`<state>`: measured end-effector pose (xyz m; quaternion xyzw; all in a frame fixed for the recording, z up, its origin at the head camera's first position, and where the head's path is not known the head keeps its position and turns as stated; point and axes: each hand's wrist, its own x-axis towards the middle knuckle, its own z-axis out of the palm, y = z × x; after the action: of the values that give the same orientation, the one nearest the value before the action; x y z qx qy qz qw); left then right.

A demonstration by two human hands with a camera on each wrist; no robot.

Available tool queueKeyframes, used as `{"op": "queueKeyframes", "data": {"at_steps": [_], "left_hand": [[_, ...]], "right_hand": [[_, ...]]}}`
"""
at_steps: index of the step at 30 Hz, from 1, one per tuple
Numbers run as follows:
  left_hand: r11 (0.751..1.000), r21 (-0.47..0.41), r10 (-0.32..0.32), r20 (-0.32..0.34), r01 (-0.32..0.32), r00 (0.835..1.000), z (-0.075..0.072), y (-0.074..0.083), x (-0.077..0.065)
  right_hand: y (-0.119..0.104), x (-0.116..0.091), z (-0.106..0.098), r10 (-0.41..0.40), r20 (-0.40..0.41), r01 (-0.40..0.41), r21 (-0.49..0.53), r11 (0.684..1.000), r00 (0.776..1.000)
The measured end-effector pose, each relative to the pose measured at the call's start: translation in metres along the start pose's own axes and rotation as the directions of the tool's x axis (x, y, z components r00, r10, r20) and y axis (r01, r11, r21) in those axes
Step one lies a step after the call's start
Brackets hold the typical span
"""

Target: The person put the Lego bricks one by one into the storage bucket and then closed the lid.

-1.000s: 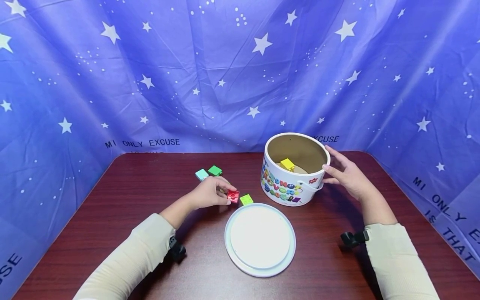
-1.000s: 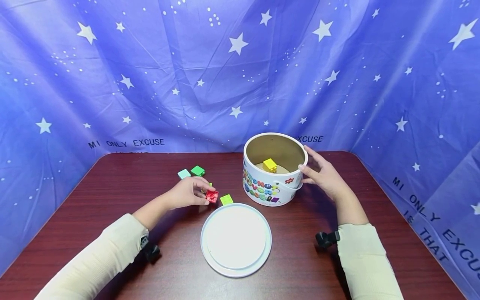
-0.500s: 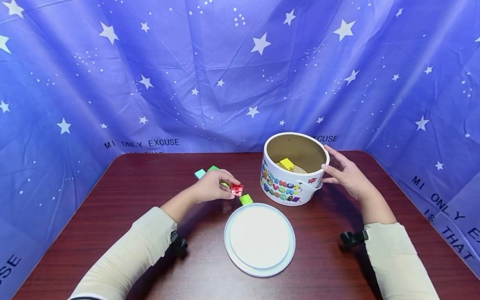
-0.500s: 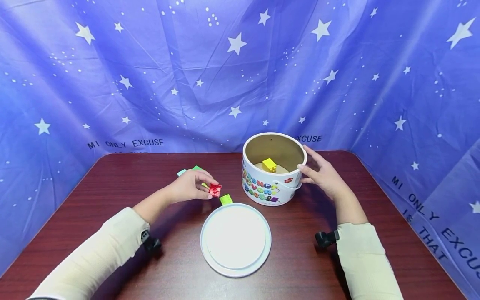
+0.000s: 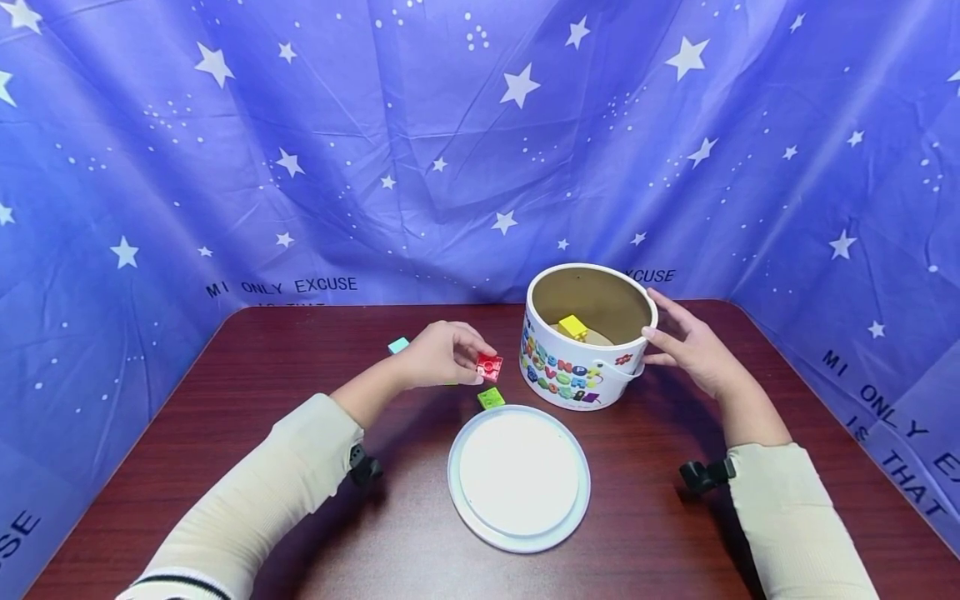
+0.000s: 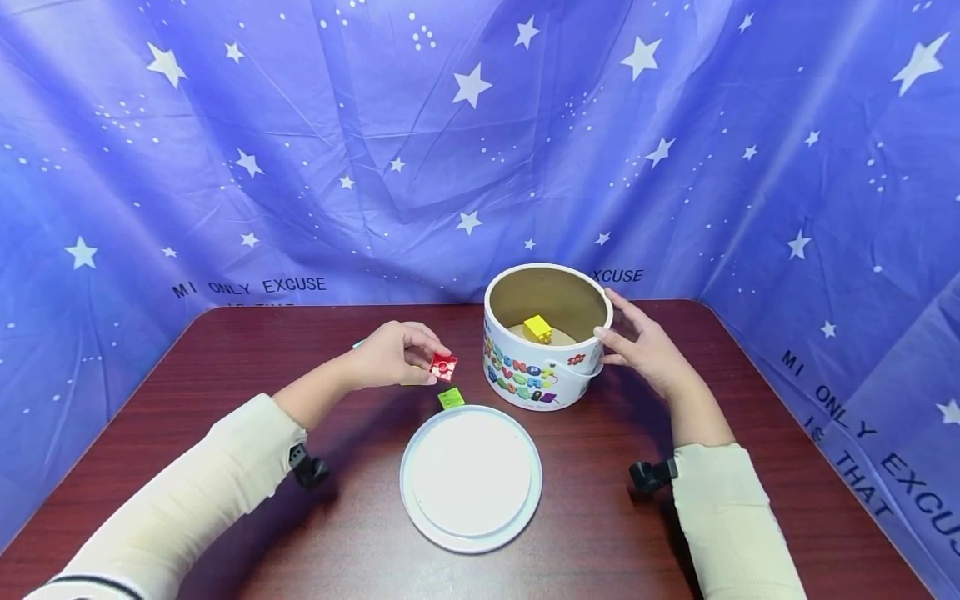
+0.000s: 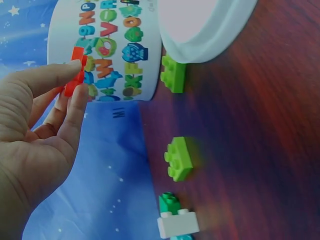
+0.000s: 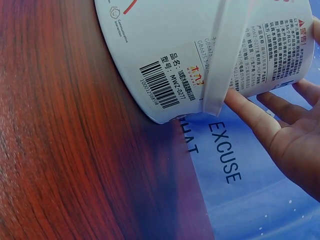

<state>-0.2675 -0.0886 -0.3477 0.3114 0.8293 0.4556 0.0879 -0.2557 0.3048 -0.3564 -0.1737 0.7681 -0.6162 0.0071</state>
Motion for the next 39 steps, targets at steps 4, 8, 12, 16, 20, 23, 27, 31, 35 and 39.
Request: {"op": "queueKeyframes", "data": {"at_steps": [4, 8, 12, 16, 20, 23, 27, 31, 35, 39], "left_hand": [[1.000, 0.006, 0.021, 0.010, -0.021, 1.000, 0.001, 0.009, 0.005], [0.999, 0.006, 0.038, 0.010, -0.038, 0.999, 0.001, 0.019, 0.010], [0.999, 0.021, 0.040, 0.016, -0.040, 0.999, 0.000, 0.029, 0.015], [0.998, 0.036, 0.047, 0.021, -0.048, 0.999, -0.001, 0.039, 0.022], [0.998, 0.030, 0.062, 0.023, -0.062, 0.998, -0.002, 0.048, 0.030], [0.998, 0.019, 0.065, 0.029, -0.066, 0.997, -0.002, 0.054, 0.035], [0.999, -0.001, 0.048, 0.028, -0.048, 0.998, -0.001, 0.062, 0.042], [0.999, -0.004, 0.041, 0.025, -0.041, 0.999, 0.000, 0.069, 0.051], [0.999, 0.029, 0.045, 0.022, -0.045, 0.999, 0.001, 0.075, 0.060], [0.995, 0.088, 0.040, 0.021, -0.041, 0.999, 0.001, 0.078, 0.071]], "right_hand": [[0.000, 0.000, 0.000, 0.000, -0.001, 0.000, 0.011, 1.000, 1.000], [-0.001, 0.000, 0.001, 0.002, -0.004, -0.002, 0.009, 1.000, 1.000], [-0.001, -0.001, 0.001, 0.007, -0.003, -0.007, 0.011, 1.000, 1.000], [-0.001, -0.001, 0.001, 0.008, -0.004, -0.008, 0.009, 1.000, 1.000], [-0.001, 0.000, 0.001, 0.006, -0.005, -0.006, 0.001, 1.000, 1.000], [-0.001, 0.000, 0.001, 0.006, -0.005, -0.006, -0.001, 1.000, 1.000], [-0.001, -0.001, 0.000, 0.008, -0.005, -0.008, -0.004, 1.000, 1.000], [-0.001, -0.001, 0.000, 0.009, -0.003, -0.009, -0.005, 1.000, 1.000], [-0.002, -0.001, 0.000, 0.008, -0.001, -0.008, -0.002, 1.000, 1.000], [-0.002, -0.001, 0.000, 0.008, -0.001, -0.008, -0.003, 1.000, 1.000]]}}
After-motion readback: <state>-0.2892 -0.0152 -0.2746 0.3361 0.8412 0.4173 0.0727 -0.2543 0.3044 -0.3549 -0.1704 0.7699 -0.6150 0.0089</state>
